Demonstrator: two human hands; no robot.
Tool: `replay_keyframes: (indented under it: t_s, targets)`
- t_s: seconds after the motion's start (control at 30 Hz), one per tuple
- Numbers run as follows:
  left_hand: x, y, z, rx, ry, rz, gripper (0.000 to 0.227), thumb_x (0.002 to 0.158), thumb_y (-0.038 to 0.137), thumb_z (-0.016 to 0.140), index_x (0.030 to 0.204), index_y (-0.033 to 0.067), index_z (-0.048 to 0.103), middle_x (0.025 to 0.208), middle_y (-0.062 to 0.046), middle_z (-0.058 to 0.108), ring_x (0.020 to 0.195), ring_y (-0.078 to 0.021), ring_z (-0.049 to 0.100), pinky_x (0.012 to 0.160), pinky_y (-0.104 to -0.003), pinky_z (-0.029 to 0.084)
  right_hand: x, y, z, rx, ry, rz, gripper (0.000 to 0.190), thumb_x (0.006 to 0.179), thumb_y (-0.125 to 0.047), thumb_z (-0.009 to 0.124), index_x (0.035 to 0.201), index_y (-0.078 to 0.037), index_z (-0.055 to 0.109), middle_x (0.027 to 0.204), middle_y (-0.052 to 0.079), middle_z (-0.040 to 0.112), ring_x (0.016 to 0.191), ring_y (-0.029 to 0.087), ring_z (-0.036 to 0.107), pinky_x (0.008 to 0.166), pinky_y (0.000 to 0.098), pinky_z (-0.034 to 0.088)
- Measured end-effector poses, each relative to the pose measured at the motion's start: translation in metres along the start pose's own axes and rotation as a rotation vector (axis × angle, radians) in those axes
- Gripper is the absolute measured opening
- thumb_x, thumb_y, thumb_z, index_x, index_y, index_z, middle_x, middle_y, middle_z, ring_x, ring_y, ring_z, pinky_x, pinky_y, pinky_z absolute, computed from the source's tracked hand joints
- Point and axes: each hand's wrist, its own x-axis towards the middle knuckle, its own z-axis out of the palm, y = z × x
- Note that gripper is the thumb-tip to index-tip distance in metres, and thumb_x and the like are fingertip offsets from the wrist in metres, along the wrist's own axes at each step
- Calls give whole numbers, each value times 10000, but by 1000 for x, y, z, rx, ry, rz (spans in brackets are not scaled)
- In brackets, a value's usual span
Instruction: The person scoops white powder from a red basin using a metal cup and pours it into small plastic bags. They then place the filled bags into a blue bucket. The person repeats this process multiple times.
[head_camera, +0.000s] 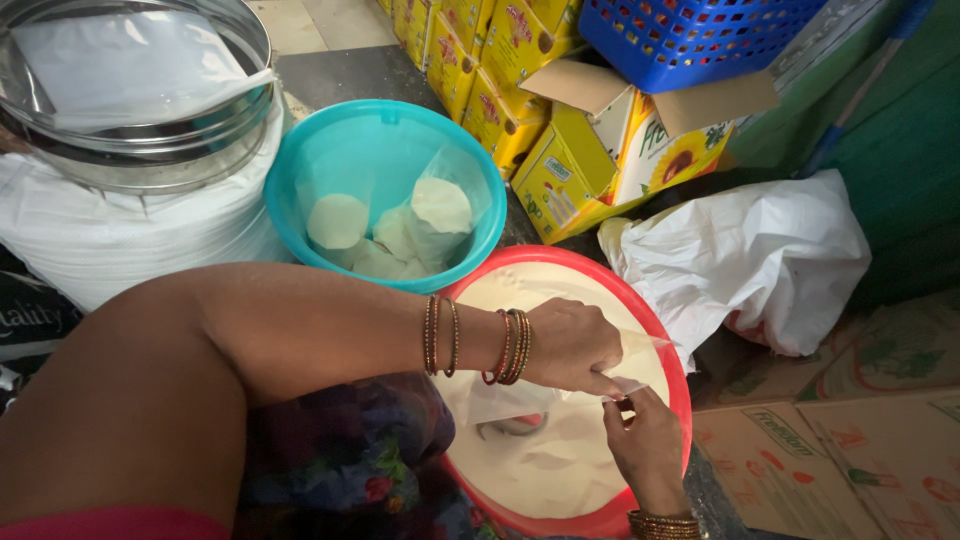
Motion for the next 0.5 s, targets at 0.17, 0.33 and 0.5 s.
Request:
replay_keyframes:
  t_s: [0.17, 0.33, 0.5]
  targets:
    - [0, -1, 1, 7, -4, 18, 487, 826, 540, 681, 641, 89, 666, 654, -122, 674, 673, -354, 675, 678, -483, 525, 0, 4, 3, 1, -3, -9, 286, 844, -183, 716, 1122, -117, 710, 954, 117, 758, 773, 237, 762, 689, 363, 600]
    - [0, -1, 3, 23, -25, 15, 477, 821, 533, 686, 636, 94, 666, 647, -118, 675, 678, -350, 679, 689, -481, 525, 0, 3, 2, -9, -5, -16, 292, 845, -186, 714, 1129, -121, 708, 954, 118, 759, 774, 240, 761, 692, 362, 602]
    - [1, -2, 8, 27, 5, 34, 458, 805, 532, 694, 635, 107, 669, 655, -114, 678, 687, -350, 681, 714, -477, 527, -2, 0, 0, 15, -23, 26, 293, 855, -191, 710, 1142, -132, 711, 937, 121, 766, 772, 242, 767, 699, 363, 606]
